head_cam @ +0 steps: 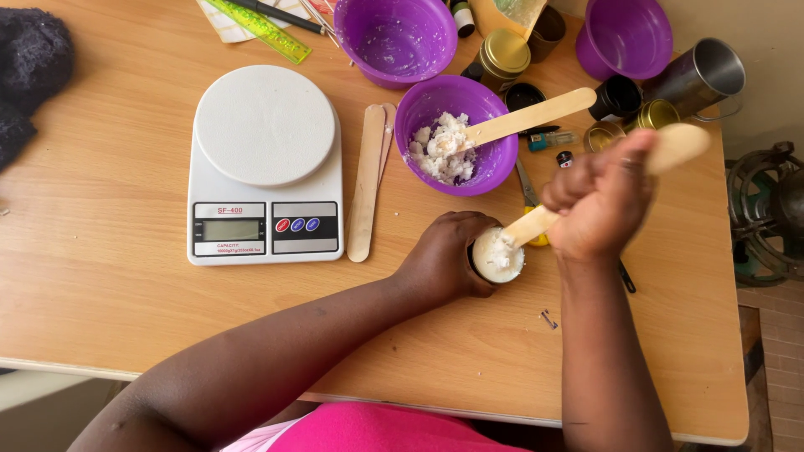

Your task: Mix and transfer a white paste-like substance into a small container using wooden sticks and trim with scissors.

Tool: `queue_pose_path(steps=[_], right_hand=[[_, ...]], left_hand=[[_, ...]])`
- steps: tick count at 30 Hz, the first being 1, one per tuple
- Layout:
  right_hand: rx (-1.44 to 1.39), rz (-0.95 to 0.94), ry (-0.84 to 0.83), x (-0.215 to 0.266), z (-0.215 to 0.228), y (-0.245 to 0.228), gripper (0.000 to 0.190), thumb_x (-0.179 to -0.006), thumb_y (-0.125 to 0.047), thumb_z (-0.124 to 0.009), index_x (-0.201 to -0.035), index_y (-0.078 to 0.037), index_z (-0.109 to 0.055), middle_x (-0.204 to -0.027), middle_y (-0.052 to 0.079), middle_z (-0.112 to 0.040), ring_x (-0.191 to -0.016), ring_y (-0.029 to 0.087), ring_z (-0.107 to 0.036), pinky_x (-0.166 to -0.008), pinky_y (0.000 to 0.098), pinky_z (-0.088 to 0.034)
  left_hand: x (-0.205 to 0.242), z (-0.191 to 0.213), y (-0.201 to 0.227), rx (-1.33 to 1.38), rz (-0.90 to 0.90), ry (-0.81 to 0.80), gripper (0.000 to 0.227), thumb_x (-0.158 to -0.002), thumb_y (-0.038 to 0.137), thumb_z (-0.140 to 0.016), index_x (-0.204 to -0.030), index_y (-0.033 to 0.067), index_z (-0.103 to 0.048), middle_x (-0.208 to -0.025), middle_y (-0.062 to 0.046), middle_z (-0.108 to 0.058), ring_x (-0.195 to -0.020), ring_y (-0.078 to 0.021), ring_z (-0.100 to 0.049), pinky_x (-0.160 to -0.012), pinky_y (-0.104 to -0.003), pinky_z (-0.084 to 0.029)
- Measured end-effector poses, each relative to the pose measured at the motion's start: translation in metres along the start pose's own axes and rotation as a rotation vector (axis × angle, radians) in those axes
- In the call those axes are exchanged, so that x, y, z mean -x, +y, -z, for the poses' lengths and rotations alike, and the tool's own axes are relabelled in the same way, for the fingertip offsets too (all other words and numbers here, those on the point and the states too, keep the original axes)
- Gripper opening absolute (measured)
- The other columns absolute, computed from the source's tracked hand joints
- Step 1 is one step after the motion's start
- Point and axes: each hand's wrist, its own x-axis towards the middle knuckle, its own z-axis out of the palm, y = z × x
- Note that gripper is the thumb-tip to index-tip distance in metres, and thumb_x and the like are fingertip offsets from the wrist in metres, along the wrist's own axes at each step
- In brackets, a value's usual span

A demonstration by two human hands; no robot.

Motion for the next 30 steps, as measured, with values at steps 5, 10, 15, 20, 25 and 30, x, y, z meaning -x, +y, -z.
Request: queue_pose_path(steps=[5,10,15,20,25,30], right_hand=[[0.029,0.060,0.055,0.007,0.003,0.004,0.050,-0.088,-0.058,-0.048,-0.064,-0.020,-0.024,-0.049,-0.005,-0.009,-0.037,0.006,-0.011,-0.036,0.0216,-0.011],[0.010,-0.080,0.230,0.005,0.004,-0.004,0.053,-0.073,-0.063,-0.054,-0.061,-0.019,-0.026,-0.049,-0.005,-0.010,-0.039,0.007,-0.007,-0.037,0.0233,-0.009],[-0.055,-0.137,0.470,0.003,0.009,-0.001,0.051,-0.071,-0.061,-0.054,-0.060,-0.020,-0.027,-0.052,-0.005,-0.013,-0.041,0.008,-0.011,-0.038,0.0240,-0.012],[-0.046,0.050,0.302,0.023,0.002,-0.006,0.050,-0.079,-0.060,-0.050,-0.063,-0.018,-0.027,-0.050,-0.003,-0.013,-0.039,0.009,-0.014,-0.036,0.0241,-0.017],[-0.023,0.111,0.117,0.035,-0.004,-0.009,0.051,-0.085,-0.059,-0.049,-0.065,-0.017,-0.026,-0.051,-0.002,-0.011,-0.039,0.010,-0.013,-0.037,0.0259,-0.020],[-0.002,0.325,0.094,0.039,-0.005,-0.001,0.047,-0.103,-0.041,-0.038,-0.065,-0.016,-0.027,-0.045,-0.002,-0.013,-0.032,0.010,-0.020,-0.033,0.0221,-0.026]], left_hand=[[-0.001,0.002,0.004,0.031,0.042,0.003,0.052,-0.047,0.013,-0.077,-0.098,0.0055,-0.064,-0.090,-0.011,-0.069,-0.085,-0.0295,-0.066,-0.081,-0.035,-0.048],[-0.001,0.001,0.005,0.015,0.015,0.000,0.046,-0.044,0.016,-0.075,-0.088,0.0085,-0.064,-0.084,-0.006,-0.068,-0.075,-0.0248,-0.064,-0.067,-0.033,-0.047],[-0.001,-0.001,-0.003,-0.038,-0.021,0.006,0.053,-0.046,0.018,-0.077,-0.096,0.0082,-0.064,-0.093,-0.007,-0.069,-0.083,-0.0264,-0.064,-0.077,-0.034,-0.047],[0.002,-0.004,-0.002,-0.084,0.010,0.016,0.061,-0.044,0.022,-0.080,-0.100,0.0084,-0.061,-0.092,-0.010,-0.064,-0.083,-0.0290,-0.060,-0.076,-0.036,-0.045],[0.008,-0.008,-0.002,-0.144,0.043,0.049,0.072,-0.043,0.032,-0.085,-0.104,0.0085,-0.056,-0.096,-0.010,-0.056,-0.088,-0.0296,-0.054,-0.081,-0.036,-0.042],[0.006,0.000,0.010,-0.137,0.138,0.033,0.066,-0.047,0.033,-0.085,-0.101,0.0084,-0.056,-0.091,-0.010,-0.056,-0.091,-0.0310,-0.061,-0.088,-0.035,-0.046]])
